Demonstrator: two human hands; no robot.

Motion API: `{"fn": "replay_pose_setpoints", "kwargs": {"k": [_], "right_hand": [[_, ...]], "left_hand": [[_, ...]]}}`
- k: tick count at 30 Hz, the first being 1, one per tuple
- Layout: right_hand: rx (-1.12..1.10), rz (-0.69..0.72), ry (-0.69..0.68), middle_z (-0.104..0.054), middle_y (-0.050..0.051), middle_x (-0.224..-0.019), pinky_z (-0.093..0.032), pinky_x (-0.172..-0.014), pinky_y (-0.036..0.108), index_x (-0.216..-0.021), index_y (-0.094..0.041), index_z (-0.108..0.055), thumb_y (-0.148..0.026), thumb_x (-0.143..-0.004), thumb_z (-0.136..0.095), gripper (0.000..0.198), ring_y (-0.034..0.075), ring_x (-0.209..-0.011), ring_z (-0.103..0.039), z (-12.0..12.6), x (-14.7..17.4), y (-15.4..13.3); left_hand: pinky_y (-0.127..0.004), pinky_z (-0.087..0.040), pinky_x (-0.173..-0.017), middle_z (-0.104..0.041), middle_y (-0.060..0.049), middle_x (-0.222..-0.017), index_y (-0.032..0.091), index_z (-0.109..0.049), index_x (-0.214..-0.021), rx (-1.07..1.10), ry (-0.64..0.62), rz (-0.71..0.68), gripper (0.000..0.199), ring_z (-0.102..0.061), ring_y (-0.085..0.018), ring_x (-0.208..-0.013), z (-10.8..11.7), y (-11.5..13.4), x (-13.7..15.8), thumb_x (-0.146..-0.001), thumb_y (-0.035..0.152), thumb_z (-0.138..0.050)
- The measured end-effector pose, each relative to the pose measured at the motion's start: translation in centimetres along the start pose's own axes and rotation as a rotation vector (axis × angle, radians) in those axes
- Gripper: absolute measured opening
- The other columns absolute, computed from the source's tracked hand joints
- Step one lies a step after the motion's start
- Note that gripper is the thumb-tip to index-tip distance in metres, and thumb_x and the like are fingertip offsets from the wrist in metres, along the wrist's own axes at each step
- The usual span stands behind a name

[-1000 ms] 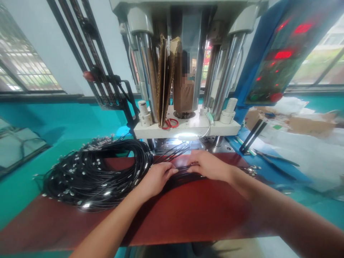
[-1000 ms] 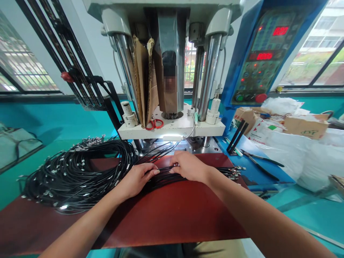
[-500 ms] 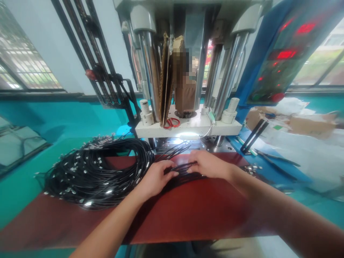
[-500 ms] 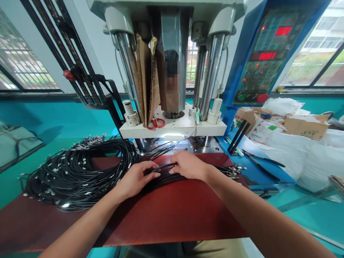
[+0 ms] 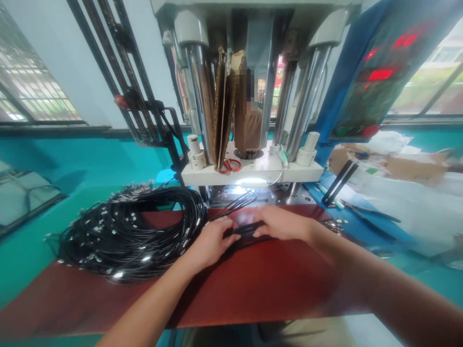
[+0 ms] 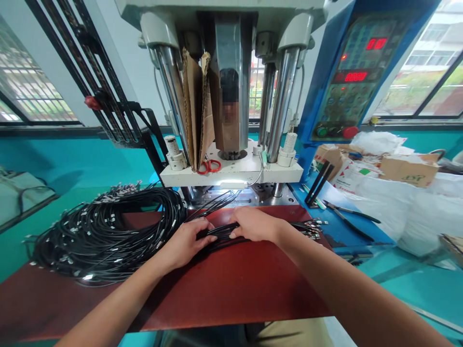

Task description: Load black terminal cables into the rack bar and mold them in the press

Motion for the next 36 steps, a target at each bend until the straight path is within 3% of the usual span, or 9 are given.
{"fn": "replay_pose_setpoints", "kwargs": {"k": [4, 9, 17, 20, 23, 27, 31, 33, 36], "right_hand": [[0.026, -0.036, 0.072, -0.067, 0.008, -0.093, -0.041, -0.082, 0.032, -0.096, -0.018, -0.07, -0.028, -0.082, -0.063, 0.019, 0.023, -0.09, -0.059, 0.5, 0.0, 0.4], [-0.001, -0.007, 0.063, -0.068, 0.006, -0.097, -0.043, -0.082, 0.033, -0.104, -0.023, -0.068, -0.032, -0.085, -0.059, 0.023, 0.023, -0.092, -0.061, 0.2, 0.5, -0.3], [0.392, -0.2, 0.317, -0.059, 0.014, -0.121, -0.035, -0.096, 0.042, -0.133, -0.018, -0.048, -0.047, -0.075, -0.066, 0.068, 0.03, -0.109, -0.053, 1.8, 5.3, 4.7], [0.53, -0.277, 0.392, -0.061, 0.014, -0.119, -0.032, -0.098, 0.04, -0.131, -0.012, -0.049, -0.034, -0.083, -0.057, 0.053, 0.028, -0.107, -0.054, 3.6, 7.6, 6.7], [0.633, -0.351, 0.336, -0.068, 0.009, -0.104, -0.031, -0.096, 0.041, -0.116, -0.015, -0.06, -0.018, -0.086, -0.046, 0.033, 0.025, -0.097, -0.058, 6.1, 9.2, 7.3], [0.853, -0.295, 0.183, -0.068, 0.005, -0.085, -0.025, -0.096, 0.048, -0.106, -0.024, -0.067, -0.011, -0.085, -0.045, 0.032, 0.025, -0.09, -0.059, 10.0, 10.2, 4.1], [1.022, -0.274, 0.113, -0.065, 0.007, -0.071, -0.022, -0.097, 0.054, -0.076, -0.021, -0.071, -0.012, -0.079, -0.055, 0.018, 0.028, -0.087, -0.057, 12.6, 9.2, -0.9], [1.04, -0.263, 0.167, -0.064, 0.008, -0.069, -0.02, -0.1, 0.055, -0.071, -0.019, -0.07, -0.009, -0.078, -0.056, 0.018, 0.03, -0.089, -0.057, 13.6, 8.8, -3.7], [0.976, -0.038, 0.375, -0.066, 0.009, -0.1, -0.014, -0.107, 0.055, -0.101, -0.022, -0.069, -0.02, -0.078, -0.063, 0.024, 0.034, -0.112, -0.049, 14.4, 10.2, -9.0]], "left_hand": [[-0.027, -0.039, -0.074, -0.059, -0.004, -0.092, 0.019, -0.057, -0.092, -0.037, -0.014, -0.026, 0.012, -0.054, -0.018, -0.083, -0.3, 0.1, 0.2, -0.088, 0.03, -0.053], [-0.028, -0.038, -0.074, -0.058, -0.004, -0.085, 0.018, -0.055, -0.079, -0.083, -0.015, -0.016, 0.017, -0.053, -0.019, -0.08, -0.8, 0.0, 0.0, -0.09, 0.03, -0.05], [-0.024, -0.036, -0.067, -0.053, 0.001, -0.076, 0.017, -0.055, -0.08, 0.333, 0.01, 0.106, 0.027, -0.048, -0.014, -0.071, 2.0, -0.3, 0.0, -0.089, 0.043, -0.05], [-0.022, -0.034, -0.061, -0.049, 0.003, -0.067, 0.017, -0.051, -0.079, 0.564, -0.04, 0.149, 0.029, -0.042, -0.012, -0.062, 2.4, -0.8, 0.5, -0.089, 0.044, -0.049], [-0.022, -0.035, -0.061, -0.051, 0.003, -0.064, 0.016, -0.054, -0.077, 0.608, -0.111, 0.142, 0.029, -0.042, -0.011, -0.06, 2.6, -0.4, 0.9, -0.089, 0.043, -0.051], [-0.026, -0.041, -0.069, -0.063, -0.003, -0.082, 0.018, -0.065, -0.096, 0.464, -0.266, 0.068, 0.029, -0.055, -0.018, -0.076, 1.6, 3.5, 0.9, -0.086, 0.043, -0.055], [-0.032, -0.039, -0.09, -0.065, -0.005, -0.104, 0.024, -0.061, -0.115, 0.401, -0.068, -0.072, 0.03, -0.057, -0.022, -0.098, 1.9, 9.2, -1.5, -0.09, 0.035, -0.049], [-0.029, -0.044, -0.077, -0.067, -0.004, -0.087, 0.022, -0.061, -0.112, 0.443, -0.029, -0.058, 0.029, -0.06, -0.019, -0.08, 1.3, 10.7, -2.8, -0.09, 0.035, -0.047], [-0.024, -0.041, -0.053, -0.058, 0.0, -0.062, 0.017, -0.059, -0.095, 0.714, -0.004, 0.05, 0.025, -0.052, -0.014, -0.054, 0.2, 10.3, -3.6, -0.09, 0.039, -0.049]]}}
Point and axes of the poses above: each hand's wrist, its own x-axis away from the middle knuckle, its own z-axis out of the back of the hand, y = z × x, the point moved 8 cm from there along -x, towards the middle knuckle
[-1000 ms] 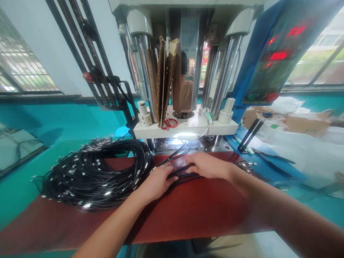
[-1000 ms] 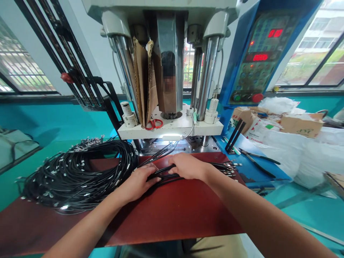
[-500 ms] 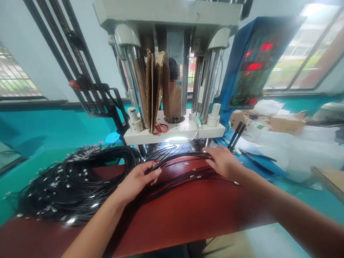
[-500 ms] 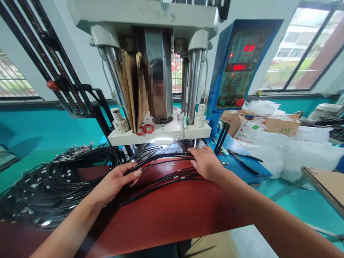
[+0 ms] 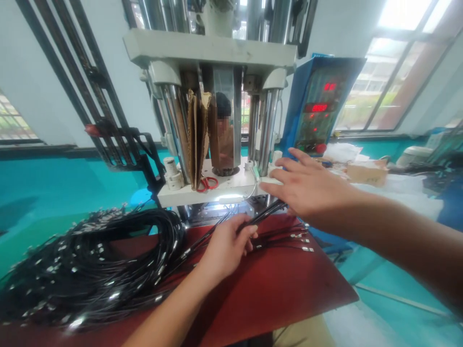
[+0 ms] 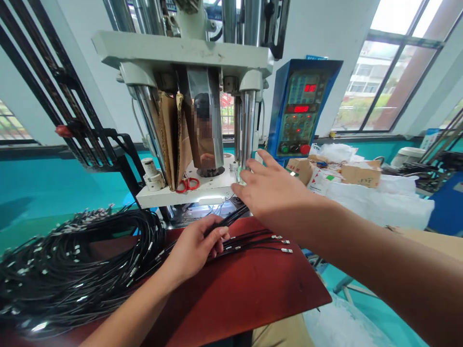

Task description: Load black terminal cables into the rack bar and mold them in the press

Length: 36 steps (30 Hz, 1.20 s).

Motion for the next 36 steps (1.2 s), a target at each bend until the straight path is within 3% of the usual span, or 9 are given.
{"fn": "replay_pose_setpoints", "kwargs": {"k": [2, 6, 8, 11, 14, 20, 30, 33, 36], "right_hand": [[-0.094, -0.028, 0.236, -0.058, 0.007, -0.122, -0.018, -0.11, 0.051, -0.122, -0.026, -0.059, -0.036, -0.078, -0.066, 0.046, 0.034, -0.123, -0.041, 3.5, 1.9, -0.5], [-0.354, -0.637, 0.716, -0.065, 0.003, -0.1, -0.045, -0.089, 0.041, -0.1, -0.031, -0.066, -0.036, -0.086, -0.057, 0.017, 0.025, -0.097, -0.06, 5.2, 7.7, 2.7], [-0.676, -0.721, 0.635, -0.066, 0.003, -0.093, -0.05, -0.079, 0.038, -0.097, -0.03, -0.065, -0.037, -0.084, -0.061, 0.016, 0.022, -0.086, -0.062, 1.5, 7.3, 2.8], [-1.238, -0.596, 0.369, -0.063, 0.005, -0.103, -0.053, -0.075, 0.034, -0.12, -0.027, -0.054, -0.04, -0.076, -0.07, 0.049, 0.02, -0.088, -0.062, -4.2, 3.3, 0.7], [-1.496, -0.501, 0.231, -0.058, 0.008, -0.109, -0.053, -0.075, 0.033, -0.126, -0.021, -0.047, -0.038, -0.072, -0.074, 0.062, 0.018, -0.088, -0.06, -6.1, 0.2, -1.1], [-1.574, -0.469, 0.406, -0.061, 0.006, -0.103, -0.052, -0.079, 0.032, -0.115, -0.02, -0.054, -0.032, -0.075, -0.072, 0.045, 0.016, -0.088, -0.058, -4.7, -1.5, -0.6], [-1.614, -0.482, 0.306, -0.059, -0.001, -0.066, -0.047, -0.058, 0.026, -0.081, -0.017, -0.061, -0.036, -0.076, -0.07, 0.022, 0.011, -0.06, -0.055, -6.8, -1.8, -0.5], [-1.698, -0.512, 0.324, -0.057, -0.002, -0.067, -0.047, -0.058, 0.026, -0.088, -0.018, -0.059, -0.033, -0.073, -0.073, 0.026, 0.011, -0.061, -0.055, -7.7, -1.6, -0.2], [-1.773, -0.439, 0.345, -0.059, 0.003, -0.096, -0.05, -0.075, 0.029, -0.113, -0.022, -0.056, -0.024, -0.065, -0.08, 0.055, 0.014, -0.085, -0.058, -7.5, -1.8, 0.1]], "left_hand": [[-0.021, -0.037, -0.048, -0.054, 0.001, -0.06, 0.016, -0.056, -0.091, 0.264, 0.05, 0.019, 0.024, -0.047, -0.011, -0.049, 0.4, -1.1, 0.5, -0.089, 0.039, -0.051], [-0.02, -0.032, -0.046, -0.054, 0.002, -0.064, 0.015, -0.055, -0.092, 0.605, 0.2, -0.049, 0.019, -0.043, -0.006, -0.045, 1.7, -2.4, 2.5, -0.087, 0.033, -0.058], [-0.021, -0.035, -0.049, -0.056, 0.001, -0.062, 0.015, -0.055, -0.094, 0.647, 0.253, -0.078, 0.018, -0.047, -0.008, -0.047, 1.9, -2.7, 3.1, -0.089, 0.032, -0.056], [-0.023, -0.038, -0.053, -0.057, 0.0, -0.063, 0.015, -0.054, -0.097, 0.664, 0.287, -0.093, 0.017, -0.05, -0.01, -0.051, 1.8, -2.9, 3.1, -0.09, 0.03, -0.055], [-0.023, -0.039, -0.056, -0.057, 0.0, -0.064, 0.015, -0.055, -0.096, 0.697, 0.31, -0.095, 0.015, -0.05, -0.009, -0.053, 2.0, -3.0, 2.8, -0.089, 0.028, -0.056], [-0.023, -0.04, -0.066, -0.06, -0.001, -0.074, 0.015, -0.055, -0.096, 0.735, 0.292, -0.084, 0.017, -0.052, -0.009, -0.063, 2.4, -3.1, 2.6, -0.084, 0.023, -0.064], [-0.025, -0.042, -0.066, -0.059, 0.0, -0.074, 0.018, -0.054, -0.098, 0.773, 0.294, -0.109, 0.017, -0.054, -0.012, -0.064, 2.2, -2.9, 2.9, -0.084, 0.025, -0.062], [-0.023, -0.041, -0.061, -0.054, 0.001, -0.075, 0.018, -0.053, -0.094, 0.834, 0.344, -0.104, 0.02, -0.052, -0.01, -0.061, 2.7, -3.2, 2.8, -0.081, 0.026, -0.066], [-0.022, -0.039, -0.056, -0.054, 0.0, -0.08, 0.017, -0.052, -0.095, 0.828, 0.354, -0.097, 0.021, -0.049, -0.008, -0.058, 2.8, -3.4, 2.7, -0.081, 0.027, -0.066]]}}
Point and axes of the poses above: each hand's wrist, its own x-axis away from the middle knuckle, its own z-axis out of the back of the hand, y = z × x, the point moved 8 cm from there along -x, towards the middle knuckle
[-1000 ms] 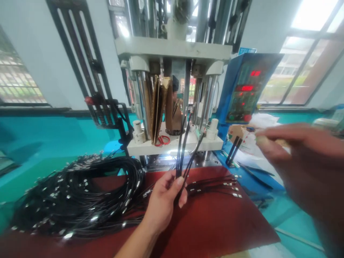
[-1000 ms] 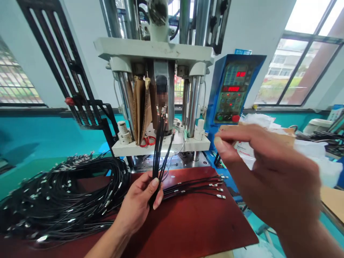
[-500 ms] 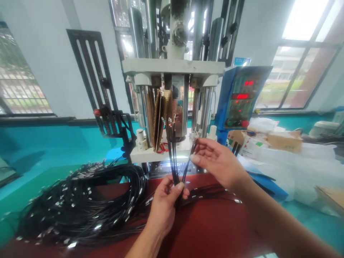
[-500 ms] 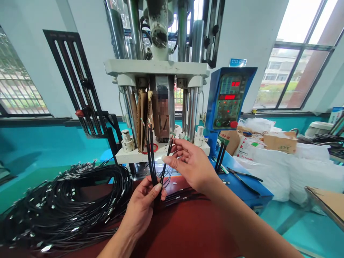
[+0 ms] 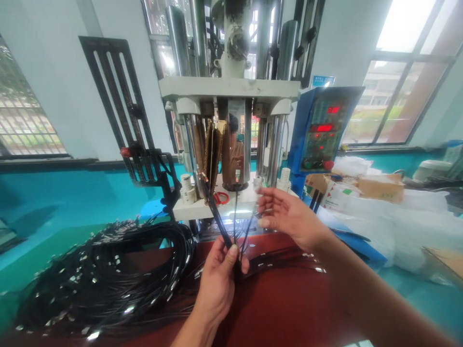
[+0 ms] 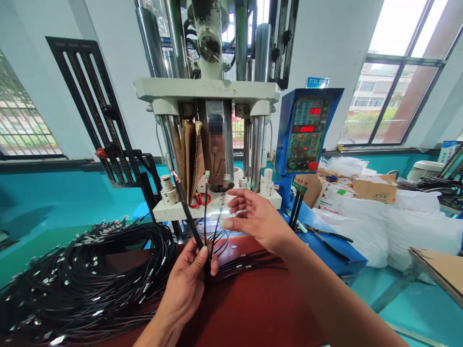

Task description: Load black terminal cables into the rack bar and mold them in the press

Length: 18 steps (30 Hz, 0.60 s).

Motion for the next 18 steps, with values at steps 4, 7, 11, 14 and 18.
{"fn": "replay_pose_setpoints", "kwargs": {"k": [4, 7, 11, 14, 18], "right_hand": [[0.003, 0.107, 0.013, -0.056, 0.009, -0.112, -0.047, -0.089, 0.034, -0.12, -0.021, -0.054, -0.033, -0.078, -0.07, 0.046, 0.017, -0.103, -0.053, 0.6, -0.5, -2.1], [0.06, 0.14, 0.042, -0.058, 0.008, -0.106, -0.046, -0.09, 0.035, -0.115, -0.021, -0.057, -0.037, -0.082, -0.064, 0.038, 0.017, -0.1, -0.055, 0.7, -0.6, -3.1], [0.087, 0.096, 0.041, -0.057, 0.007, -0.105, -0.048, -0.087, 0.034, -0.117, -0.02, -0.053, -0.034, -0.074, -0.072, 0.048, 0.017, -0.098, -0.055, 0.4, -0.6, -2.6], [0.119, 0.019, 0.019, -0.057, 0.007, -0.103, -0.049, -0.083, 0.033, -0.119, -0.021, -0.052, -0.037, -0.071, -0.074, 0.055, 0.017, -0.091, -0.055, -0.1, -0.7, -1.5], [0.099, -0.043, -0.029, -0.057, 0.004, -0.097, -0.048, -0.072, 0.029, -0.121, -0.022, -0.053, -0.04, -0.069, -0.076, 0.06, 0.013, -0.079, -0.054, -1.5, -1.0, -1.0]], "left_hand": [[-0.022, -0.039, -0.058, -0.055, 0.0, -0.083, 0.017, -0.054, -0.095, -0.036, -0.041, -0.015, 0.014, -0.048, -0.007, -0.059, -0.4, -0.5, 0.1, -0.085, 0.025, -0.061], [-0.023, -0.04, -0.059, -0.054, 0.0, -0.081, 0.017, -0.054, -0.095, -0.036, -0.046, -0.002, 0.014, -0.05, -0.008, -0.06, -0.4, -0.9, 0.2, -0.086, 0.025, -0.06], [-0.024, -0.042, -0.062, -0.056, -0.002, -0.084, 0.017, -0.053, -0.096, -0.029, -0.048, 0.021, 0.015, -0.054, -0.01, -0.063, -0.4, -1.1, 0.3, -0.085, 0.025, -0.061], [-0.027, -0.046, -0.068, -0.058, -0.002, -0.088, 0.019, -0.053, -0.096, -0.029, -0.055, 0.023, 0.014, -0.059, -0.013, -0.07, -0.5, -1.0, 0.4, -0.086, 0.024, -0.061], [-0.036, -0.05, -0.078, -0.061, -0.006, -0.101, 0.02, -0.056, -0.103, -0.072, -0.08, 0.062, 0.02, -0.064, -0.019, -0.081, -0.6, -1.3, 0.7, -0.085, 0.024, -0.062]]}}
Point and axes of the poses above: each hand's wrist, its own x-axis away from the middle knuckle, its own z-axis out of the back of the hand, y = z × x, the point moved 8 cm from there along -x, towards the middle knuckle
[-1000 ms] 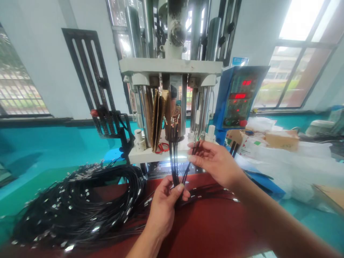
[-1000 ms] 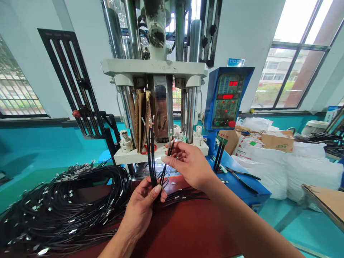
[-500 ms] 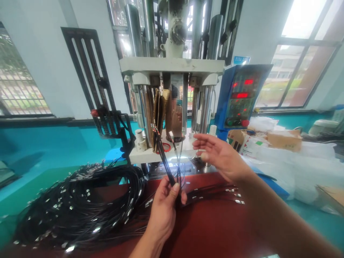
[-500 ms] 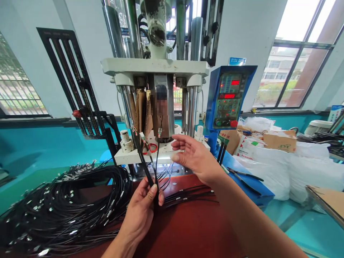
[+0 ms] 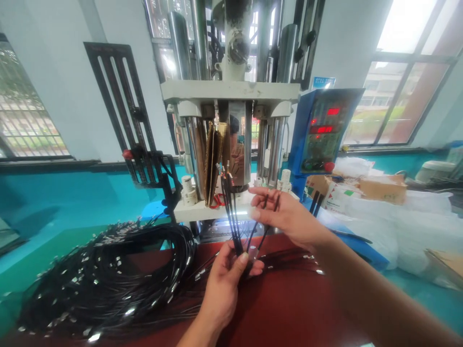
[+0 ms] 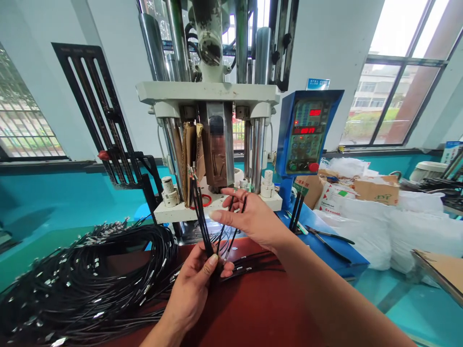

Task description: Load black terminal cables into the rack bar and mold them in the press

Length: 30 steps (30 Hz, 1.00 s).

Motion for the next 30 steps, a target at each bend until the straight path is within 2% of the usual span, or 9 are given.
{"fn": "replay_pose_setpoints", "kwargs": {"k": [5, 10, 12, 15, 18, 20, 23, 27, 30], "right_hand": [[0.012, 0.034, -0.016, -0.059, 0.001, -0.081, -0.045, -0.063, 0.028, -0.103, -0.022, -0.063, -0.044, -0.076, -0.069, 0.035, 0.011, -0.066, -0.05, -1.0, -0.5, -0.6], [0.081, 0.053, 0.038, -0.056, 0.0, -0.07, -0.042, -0.057, 0.027, -0.095, -0.022, -0.066, -0.051, -0.078, -0.065, 0.034, 0.011, -0.058, -0.045, -0.8, -1.1, -0.6], [0.105, 0.083, 0.029, -0.055, 0.0, -0.067, -0.04, -0.055, 0.026, -0.091, -0.021, -0.066, -0.051, -0.078, -0.064, 0.033, 0.011, -0.056, -0.044, -1.0, -1.1, -1.2], [0.204, 0.155, -0.002, -0.053, -0.001, -0.066, -0.038, -0.056, 0.025, -0.084, -0.019, -0.066, -0.05, -0.082, -0.059, 0.032, 0.011, -0.058, -0.044, -1.9, -1.0, -3.1], [0.301, 0.224, -0.025, -0.058, 0.001, -0.071, -0.04, -0.063, 0.025, -0.079, -0.017, -0.066, -0.048, -0.085, -0.056, 0.033, 0.012, -0.068, -0.049, -2.6, -1.1, -5.1], [0.233, 0.211, -0.031, -0.062, 0.002, -0.076, -0.041, -0.065, 0.025, -0.079, -0.016, -0.066, -0.044, -0.084, -0.058, 0.029, 0.012, -0.07, -0.051, -2.7, -1.4, -5.4], [-0.077, 0.017, 0.021, -0.06, 0.001, -0.072, -0.036, -0.051, 0.021, -0.079, -0.015, -0.063, -0.04, -0.079, -0.065, 0.025, 0.008, -0.056, -0.046, -2.1, -1.5, -2.5], [-0.328, -0.421, 0.038, -0.053, 0.0, -0.058, -0.023, -0.037, 0.018, -0.074, -0.013, -0.058, -0.041, -0.076, -0.065, 0.028, 0.006, -0.043, -0.042, -3.1, 2.1, 6.3], [-0.319, -0.482, 0.035, -0.052, -0.003, -0.06, -0.023, -0.035, 0.015, -0.081, -0.015, -0.059, -0.038, -0.076, -0.066, 0.025, 0.005, -0.043, -0.04, -3.2, 5.3, 11.1]], "left_hand": [[-0.041, -0.045, -0.093, -0.066, -0.008, -0.105, 0.019, -0.064, -0.108, -0.165, 0.017, 0.022, 0.025, -0.063, -0.022, -0.094, 0.6, -0.3, 0.2, -0.084, 0.028, -0.064], [-0.039, -0.041, -0.097, -0.067, -0.008, -0.109, 0.02, -0.069, -0.107, -0.413, 0.08, -0.014, 0.029, -0.057, -0.027, -0.109, 1.5, 1.1, 0.3, -0.082, 0.034, -0.065], [-0.038, -0.039, -0.1, -0.065, -0.007, -0.117, 0.022, -0.066, -0.113, -0.442, 0.046, -0.039, 0.033, -0.055, -0.026, -0.113, 0.9, 2.0, 0.1, -0.082, 0.034, -0.065], [-0.036, -0.035, -0.104, -0.057, -0.007, -0.128, 0.024, -0.058, -0.124, -0.402, -0.107, -0.064, 0.043, -0.05, -0.024, -0.12, -1.0, 3.3, -0.4, -0.082, 0.03, -0.066], [-0.037, -0.041, -0.097, -0.064, -0.011, -0.117, 0.018, -0.062, -0.115, -0.379, -0.234, 0.011, 0.035, -0.058, -0.025, -0.108, -2.5, 3.9, -0.5, -0.082, 0.03, -0.066], [-0.037, -0.047, -0.087, -0.068, -0.012, -0.102, 0.014, -0.064, -0.106, -0.327, -0.236, 0.14, 0.028, -0.065, -0.023, -0.09, -2.6, 4.3, 0.1, -0.083, 0.03, -0.064], [-0.037, -0.051, -0.074, -0.069, -0.014, -0.093, 0.011, -0.062, -0.098, -0.22, -0.245, 0.422, 0.021, -0.067, -0.022, -0.077, -2.3, 4.5, 2.7, -0.086, 0.028, -0.061], [-0.032, -0.05, -0.069, -0.068, -0.02, -0.096, 0.01, -0.059, -0.103, -0.136, -0.339, 0.786, 0.022, -0.068, -0.025, -0.084, -2.4, 2.3, 6.3, -0.087, 0.025, -0.058], [-0.034, -0.05, -0.077, -0.067, -0.02, -0.097, 0.008, -0.058, -0.106, 0.026, -0.35, 0.767, 0.025, -0.067, -0.024, -0.088, -3.7, -1.5, 5.6, -0.086, 0.022, -0.059]]}}
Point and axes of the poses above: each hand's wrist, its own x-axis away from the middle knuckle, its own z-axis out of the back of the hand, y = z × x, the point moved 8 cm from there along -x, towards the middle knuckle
